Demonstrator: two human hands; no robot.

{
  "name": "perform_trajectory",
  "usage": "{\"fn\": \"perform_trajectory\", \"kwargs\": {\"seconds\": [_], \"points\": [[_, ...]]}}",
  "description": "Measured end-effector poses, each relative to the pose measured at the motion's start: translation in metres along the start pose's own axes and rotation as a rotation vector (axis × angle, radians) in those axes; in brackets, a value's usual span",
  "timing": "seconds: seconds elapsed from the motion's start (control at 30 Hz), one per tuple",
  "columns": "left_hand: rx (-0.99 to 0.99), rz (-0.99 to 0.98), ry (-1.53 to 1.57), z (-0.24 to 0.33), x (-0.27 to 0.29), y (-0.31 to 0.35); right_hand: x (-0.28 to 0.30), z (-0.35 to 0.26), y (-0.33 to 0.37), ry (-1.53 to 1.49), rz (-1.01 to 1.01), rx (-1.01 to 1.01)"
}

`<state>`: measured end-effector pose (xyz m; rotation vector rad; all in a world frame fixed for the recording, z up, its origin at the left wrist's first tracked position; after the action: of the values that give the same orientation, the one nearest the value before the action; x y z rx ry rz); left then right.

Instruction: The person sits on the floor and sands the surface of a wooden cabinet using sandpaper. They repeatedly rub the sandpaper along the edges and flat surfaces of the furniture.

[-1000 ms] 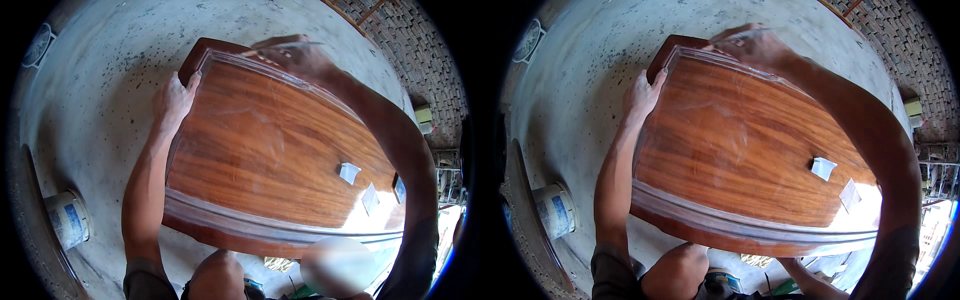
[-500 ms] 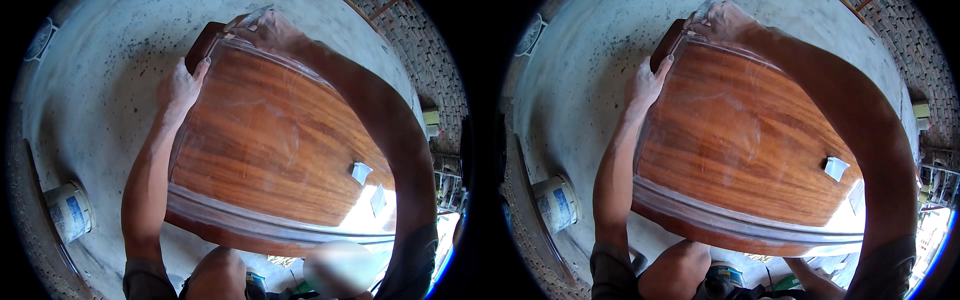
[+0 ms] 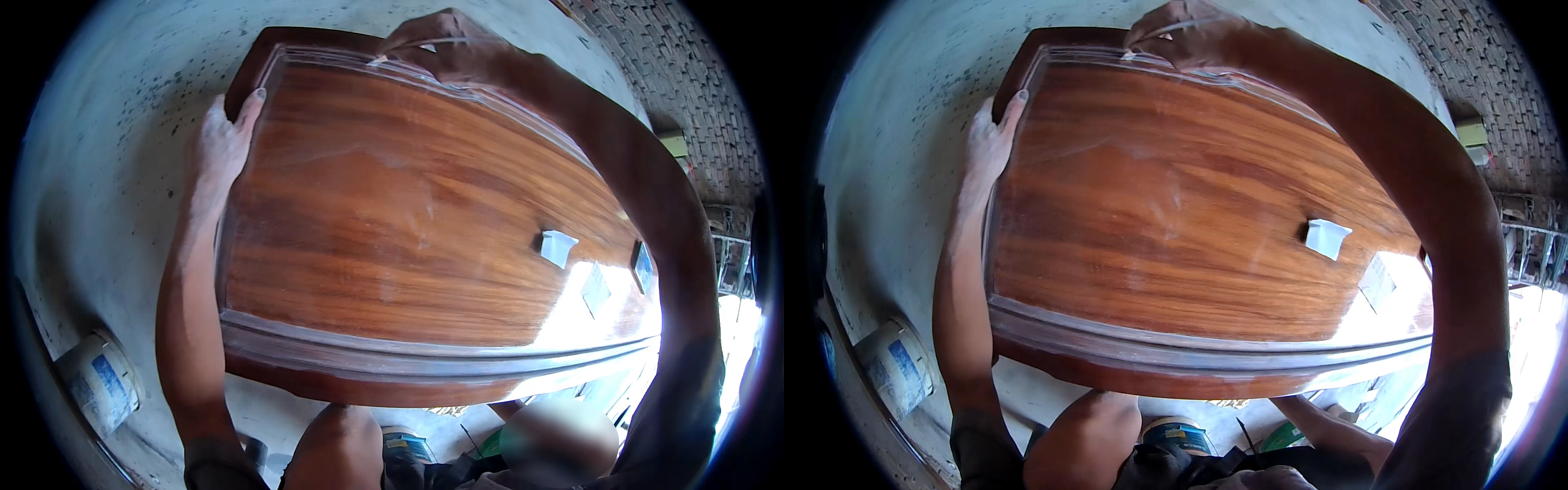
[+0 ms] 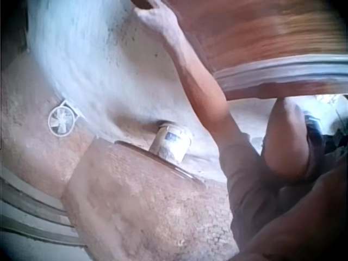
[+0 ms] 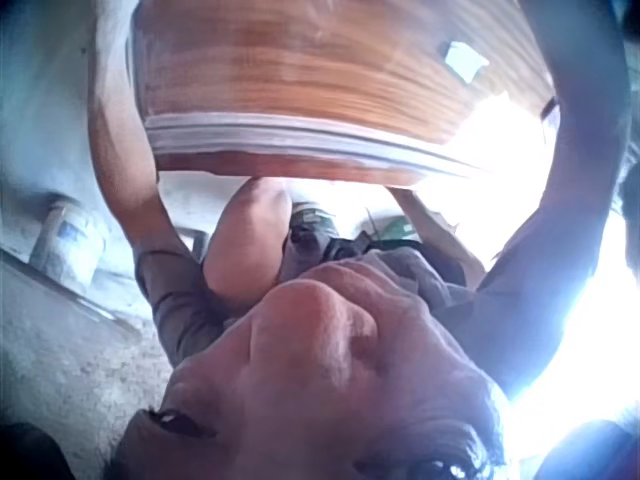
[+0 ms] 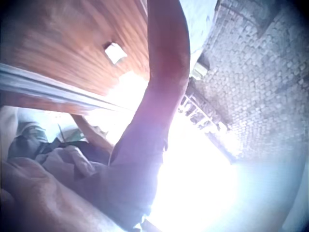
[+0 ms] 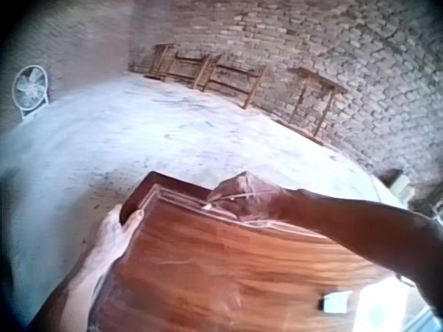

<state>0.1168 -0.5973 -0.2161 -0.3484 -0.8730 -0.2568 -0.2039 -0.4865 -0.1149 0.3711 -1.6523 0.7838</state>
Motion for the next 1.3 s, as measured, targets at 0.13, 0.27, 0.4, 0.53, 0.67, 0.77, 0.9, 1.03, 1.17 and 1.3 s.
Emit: {"fn": "perform_trajectory", "kwargs": {"seconds": [0.13,0.27,0.4,0.53,0.67,0.77,0.9,1.03,1.17,1.3], "points": [[0.035,-0.082,-0.031,0.008,0.012,0.003,0.019,-0.022,0.033,-0.163,-0.066,-0.233],[0.049,-0.114,-0.033,0.014,0.015,0.003,0.032,-0.018,0.072,-0.099,-0.122,-0.273],[0.052,-0.04,-0.205,0.002,0.011,0.001,0.038,-0.021,0.057,0.319,-0.166,0.087],[0.089,-0.11,-0.255,0.008,0.017,0.0,0.014,-0.034,0.023,0.044,-0.053,-0.231],[0.042,-0.122,-0.158,0.008,0.009,-0.005,0.0,-0.022,0.02,0.349,-0.033,0.011],[0.062,-0.111,-0.06,0.008,0.015,0.004,0.007,-0.025,0.028,0.008,-0.049,-0.259],[0.074,-0.109,-0.047,0.017,0.017,0.006,0.024,-0.014,0.083,0.05,-0.032,-0.083],[0.054,-0.117,-0.08,0.018,0.022,0.007,0.044,-0.026,0.074,-0.005,-0.133,-0.095],[0.043,-0.094,-0.123,0.03,0.021,0.009,0.027,-0.029,0.059,0.089,-0.024,-0.052],[0.013,-0.057,-0.162,0.018,0.019,0.005,0.011,-0.029,0.036,0.256,0.03,0.065]]}}
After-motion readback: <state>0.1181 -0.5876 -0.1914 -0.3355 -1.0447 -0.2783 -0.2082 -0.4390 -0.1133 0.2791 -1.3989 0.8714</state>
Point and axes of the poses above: each hand's wrist, its own y-axis away from the middle knuckle, its own x-axis out of the back of the hand, z = x × y, the point moved 2 cm from there along -y, towards the middle knuckle, and after that the axes turned 1 degree about y, right-handed, at the moved point
